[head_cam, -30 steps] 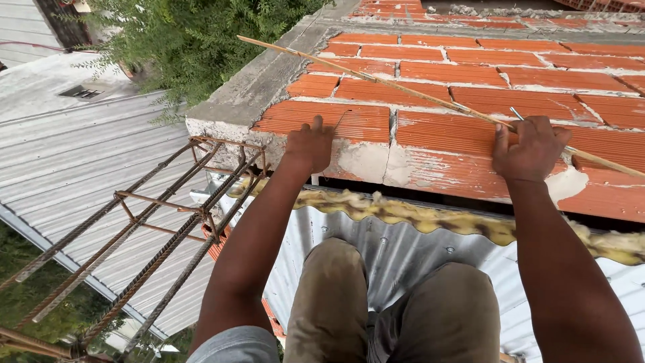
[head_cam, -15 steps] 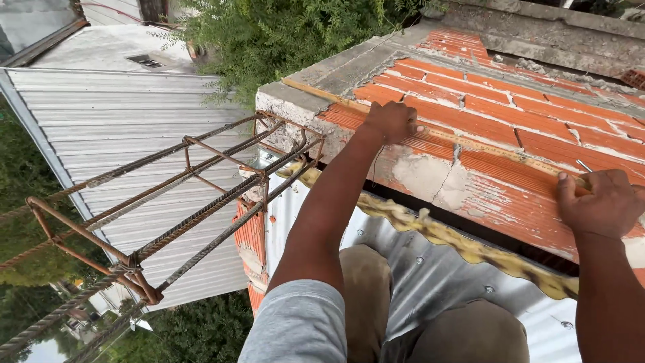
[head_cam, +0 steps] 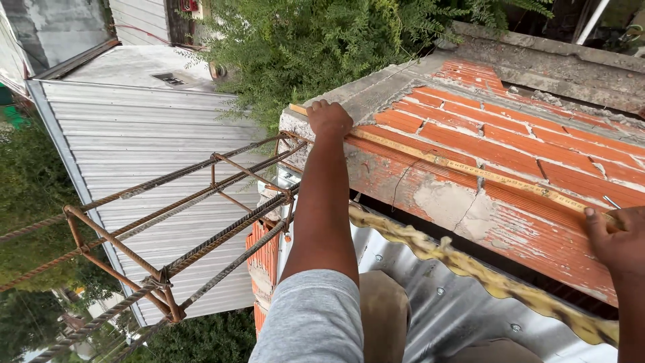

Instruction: Measuring, marking, and hammering wooden strips to secure roofing components on a brick wall

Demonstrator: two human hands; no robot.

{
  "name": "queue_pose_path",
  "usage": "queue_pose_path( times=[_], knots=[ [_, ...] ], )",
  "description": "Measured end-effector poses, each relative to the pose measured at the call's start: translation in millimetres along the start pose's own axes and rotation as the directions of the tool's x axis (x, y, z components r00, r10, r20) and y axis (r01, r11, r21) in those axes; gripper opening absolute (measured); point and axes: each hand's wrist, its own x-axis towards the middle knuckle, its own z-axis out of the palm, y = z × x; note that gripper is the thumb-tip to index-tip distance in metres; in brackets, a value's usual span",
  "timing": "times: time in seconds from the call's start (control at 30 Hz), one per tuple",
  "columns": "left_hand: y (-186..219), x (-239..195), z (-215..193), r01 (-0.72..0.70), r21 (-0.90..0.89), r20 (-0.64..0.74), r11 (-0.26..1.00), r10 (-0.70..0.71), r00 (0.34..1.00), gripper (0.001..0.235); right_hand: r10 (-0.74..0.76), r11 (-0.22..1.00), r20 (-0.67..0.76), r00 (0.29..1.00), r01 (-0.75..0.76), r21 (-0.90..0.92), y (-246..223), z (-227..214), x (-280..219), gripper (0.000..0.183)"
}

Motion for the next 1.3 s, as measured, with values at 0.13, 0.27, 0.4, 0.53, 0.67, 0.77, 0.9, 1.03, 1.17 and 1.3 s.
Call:
queue_pose_path(
  times=[0.13, 0.27, 0.4, 0.53, 0.67, 0.77, 0.9, 1.03, 1.17, 1.3],
  knots=[
    [-29.3, 19.2, -4.8, 0.245, 0.023, 0.058, 0.969, -0.246, 0.967, 0.072, -0.164, 0.979, -0.038, 0.986, 0.158, -0.128, 12.7, -1.1, -2.6, 0.06],
    [-54.3, 39.7, -9.1, 0.324, 0.089, -0.014, 0.942, -0.324, 0.946, 0.082, -0.017, 0.727, -0.056, 0.998, -0.026, -0.686, 25.1, 6.3, -20.3, 0.05],
    [-60.1, 23.4, -24.0, 0.308, -0.138, 0.007, 0.941, -0.31, 0.951, 0.081, -0.101, 0.789, -0.085, 0.991, 0.028, -0.614, -1.7, -3.6, -11.9, 0.036],
    [-59.7, 28.8, -17.1, 0.326, -0.181, -0.021, 0.928, -0.335, 0.942, 0.081, -0.031, 0.801, -0.055, 0.998, -0.008, -0.598, -5.1, -5.0, -10.4, 0.029],
    [-66.0, 52.3, 3.0, 0.342, -0.171, -0.064, 0.924, -0.357, 0.932, 0.069, 0.033, 0.847, -0.015, 0.999, -0.036, -0.53, -16.8, -12.0, -4.5, 0.03],
    [-68.2, 50.7, 8.8, 0.355, -0.278, -0.165, 0.893, -0.408, 0.898, 0.049, -0.031, 0.898, -0.016, 0.999, 0.021, -0.439, -26.2, -18.7, 3.5, 0.026],
    [-79.0, 64.9, 17.7, 0.382, -0.304, -0.275, 0.873, -0.464, 0.842, 0.04, -0.021, 0.884, -0.014, 1.0, 0.012, -0.467, -21.6, -13.9, 5.4, 0.02],
    [-65.1, 44.3, 3.4, 0.37, -0.277, -0.319, 0.887, -0.448, 0.835, 0.034, 0.022, 0.944, 0.01, 1.0, -0.018, -0.329, -30.0, -17.8, 5.8, 0.028],
    [-90.9, 75.5, 21.7, 0.364, -0.238, -0.286, 0.9, -0.423, 0.86, 0.04, 0.056, 0.928, 0.053, 0.997, -0.032, -0.372, -31.7, -19.3, 8.5, 0.031],
    [-88.2, 75.9, 12.3, 0.387, -0.219, -0.209, 0.896, -0.43, 0.878, 0.05, 0.172, 0.902, 0.142, 0.975, -0.097, -0.421, -29.9, -18.2, 7.6, 0.035]
  ],
)
